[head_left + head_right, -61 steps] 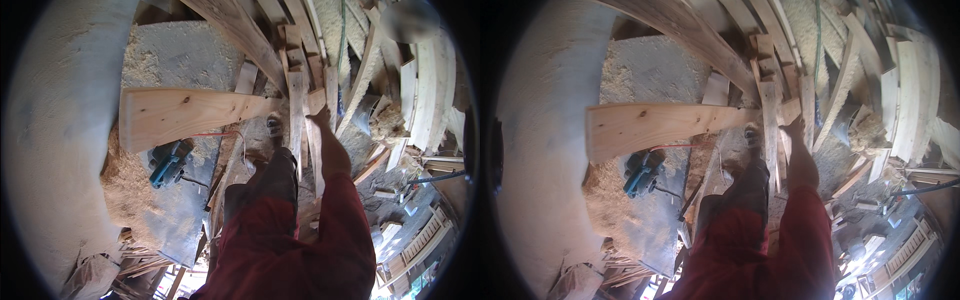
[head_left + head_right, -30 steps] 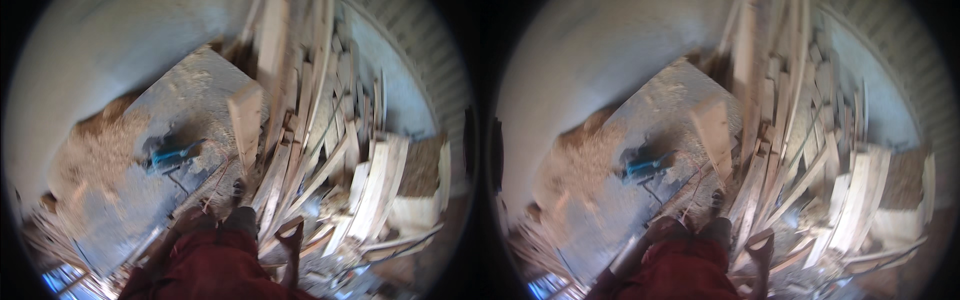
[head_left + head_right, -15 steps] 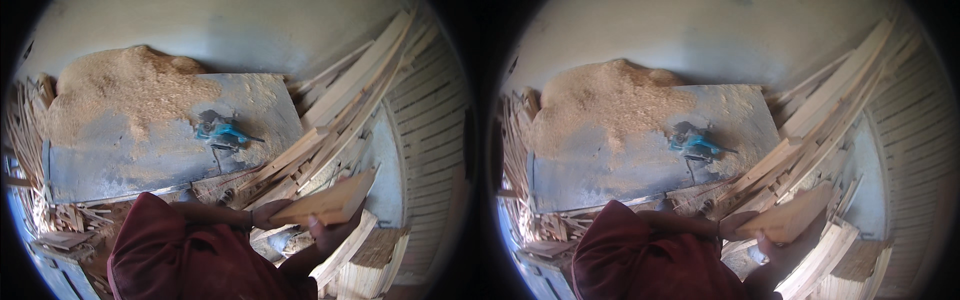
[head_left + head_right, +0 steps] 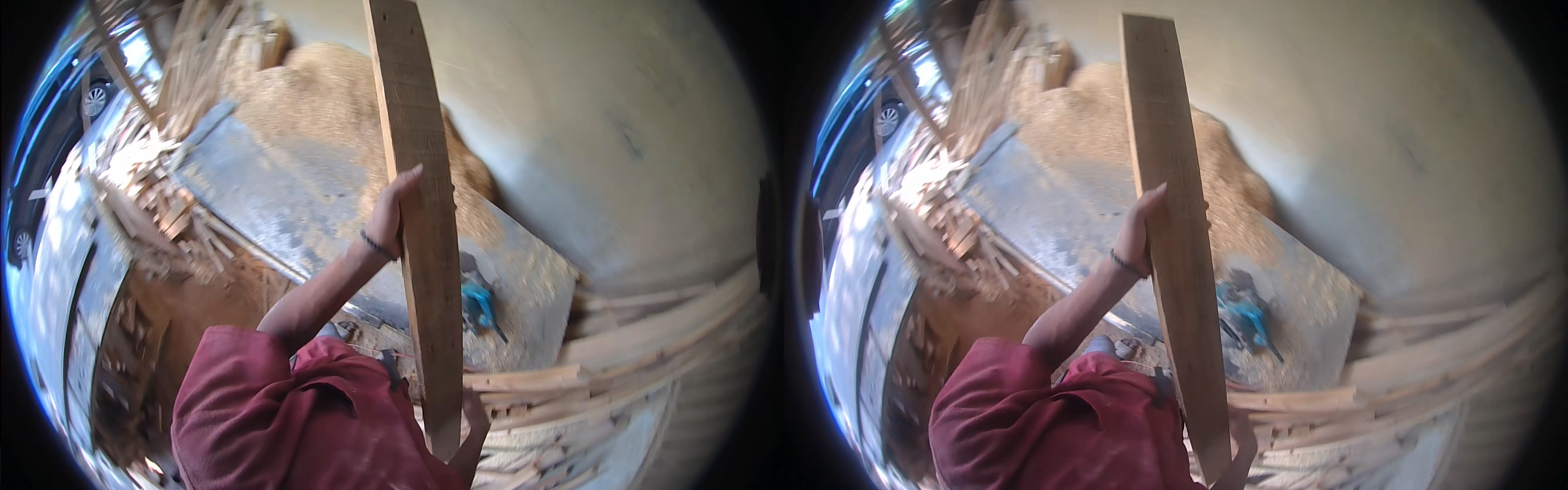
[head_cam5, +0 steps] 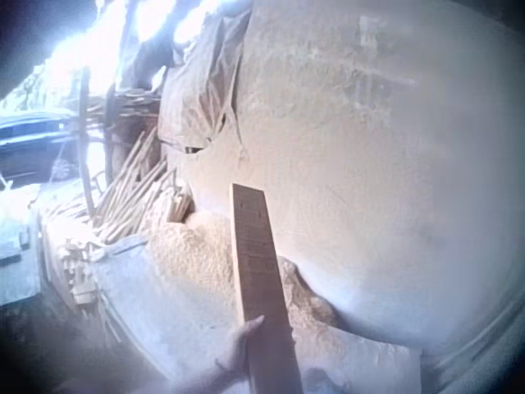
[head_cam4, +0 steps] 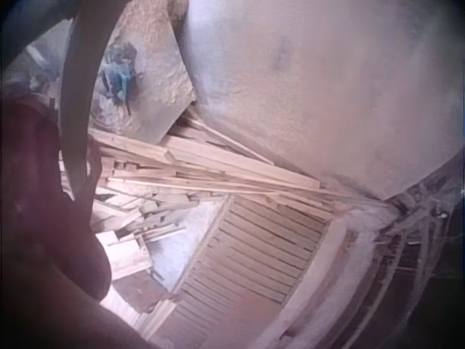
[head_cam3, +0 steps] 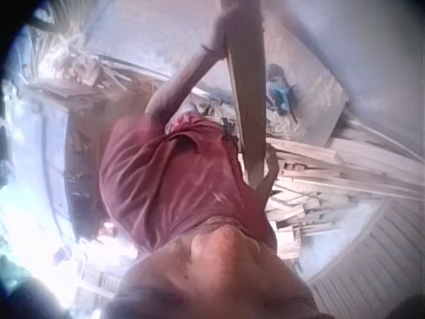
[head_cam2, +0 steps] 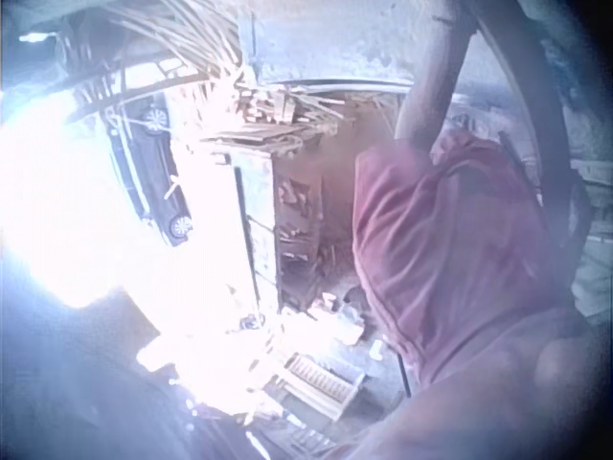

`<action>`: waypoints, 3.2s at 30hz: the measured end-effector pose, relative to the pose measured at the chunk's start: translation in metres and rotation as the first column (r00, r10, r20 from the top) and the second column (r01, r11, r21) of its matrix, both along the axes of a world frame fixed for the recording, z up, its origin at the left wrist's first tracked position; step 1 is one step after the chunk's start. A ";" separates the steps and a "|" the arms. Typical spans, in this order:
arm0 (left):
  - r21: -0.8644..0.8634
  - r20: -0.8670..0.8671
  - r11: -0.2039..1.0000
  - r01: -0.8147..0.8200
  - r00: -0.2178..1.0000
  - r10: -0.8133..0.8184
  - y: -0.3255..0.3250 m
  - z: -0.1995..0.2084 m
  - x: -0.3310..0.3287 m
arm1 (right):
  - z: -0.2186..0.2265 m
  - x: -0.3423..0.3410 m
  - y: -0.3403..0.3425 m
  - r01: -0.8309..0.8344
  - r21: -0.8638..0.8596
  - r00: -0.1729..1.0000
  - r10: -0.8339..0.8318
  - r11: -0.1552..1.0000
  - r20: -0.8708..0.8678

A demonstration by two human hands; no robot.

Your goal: The person uses an electric hand planer to smooth the surface of two separate wooden planks placed on a workbench. The person moves the planer along the length of each plank and picks up each plank to move it.

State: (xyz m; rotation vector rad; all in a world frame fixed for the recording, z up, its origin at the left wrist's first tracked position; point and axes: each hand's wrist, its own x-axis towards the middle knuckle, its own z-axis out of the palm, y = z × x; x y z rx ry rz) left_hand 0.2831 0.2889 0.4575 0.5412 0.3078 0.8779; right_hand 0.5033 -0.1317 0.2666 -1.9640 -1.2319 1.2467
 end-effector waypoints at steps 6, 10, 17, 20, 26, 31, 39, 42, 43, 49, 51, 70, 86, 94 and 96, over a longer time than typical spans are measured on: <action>-0.069 -0.016 0.986 -0.150 0.989 0.149 0.046 -0.082 -0.057 | 0.042 -0.009 -0.001 0.115 -0.250 0.957 -0.175 0.961 -0.232; -0.178 -0.157 0.957 -0.228 0.967 0.201 0.061 -0.165 -0.092 | 0.039 -0.006 0.021 0.007 -0.163 0.999 0.002 0.987 0.053; -0.206 -0.524 0.716 -0.667 0.694 0.495 0.053 -0.293 -0.143 | 0.041 0.014 0.105 -0.213 -0.110 0.956 0.230 0.971 0.181; 0.160 -0.813 0.733 -0.661 0.333 0.477 0.022 -0.296 -0.138 | -0.005 0.012 0.147 -0.272 -0.146 0.918 0.302 0.951 0.256; 0.243 -0.857 0.559 -0.793 0.095 0.507 -0.063 -0.390 -0.175 | -0.066 -0.070 0.265 -0.355 -0.088 0.859 0.362 0.931 0.362; 0.224 -0.972 0.576 -0.786 -0.140 0.187 -0.239 -0.489 -0.208 | -0.085 -0.133 0.350 -0.473 -0.083 0.805 0.468 0.877 0.364; -0.545 -0.785 0.417 -0.727 0.268 -0.559 -0.451 -0.492 -0.188 | -0.115 -0.108 0.369 -0.524 -0.158 0.722 0.535 0.837 0.439; -0.511 -0.859 0.237 -0.826 0.479 -0.180 -0.457 -0.478 -0.166 | -0.107 -0.093 0.366 -0.565 0.027 0.725 0.480 0.825 0.493; -0.516 -0.855 0.249 -0.819 0.512 -0.086 -0.458 -0.487 -0.166 | -0.104 -0.084 0.364 -0.566 0.143 0.750 0.435 0.812 0.498; -0.351 -0.928 0.480 -0.804 0.369 -0.059 -0.392 -0.449 -0.100 | -0.044 0.011 0.357 -0.497 0.293 0.847 0.383 0.817 0.369; -0.308 -0.935 0.535 -0.787 0.355 -0.016 -0.378 -0.427 -0.064 | -0.037 0.057 0.344 -0.426 0.346 0.849 0.237 0.836 0.472; -0.020 -0.991 0.792 -0.610 -0.094 -0.097 -0.439 -0.452 0.039 | -0.072 0.167 0.241 -0.154 0.167 0.987 0.144 0.974 0.072; 0.380 -0.871 0.924 -0.044 -0.352 0.341 -0.272 -0.365 0.147 | -0.079 0.178 0.246 -0.167 0.020 0.944 0.166 0.986 -0.284; 0.357 -0.885 0.933 -0.038 -0.334 0.325 -0.277 -0.361 0.146 | -0.084 0.177 0.246 -0.130 0.040 0.928 0.136 0.991 -0.348; 0.436 -0.857 0.898 -0.059 -0.331 0.394 -0.280 -0.361 0.148 | -0.084 0.179 0.249 -0.118 0.044 0.928 0.126 0.992 -0.350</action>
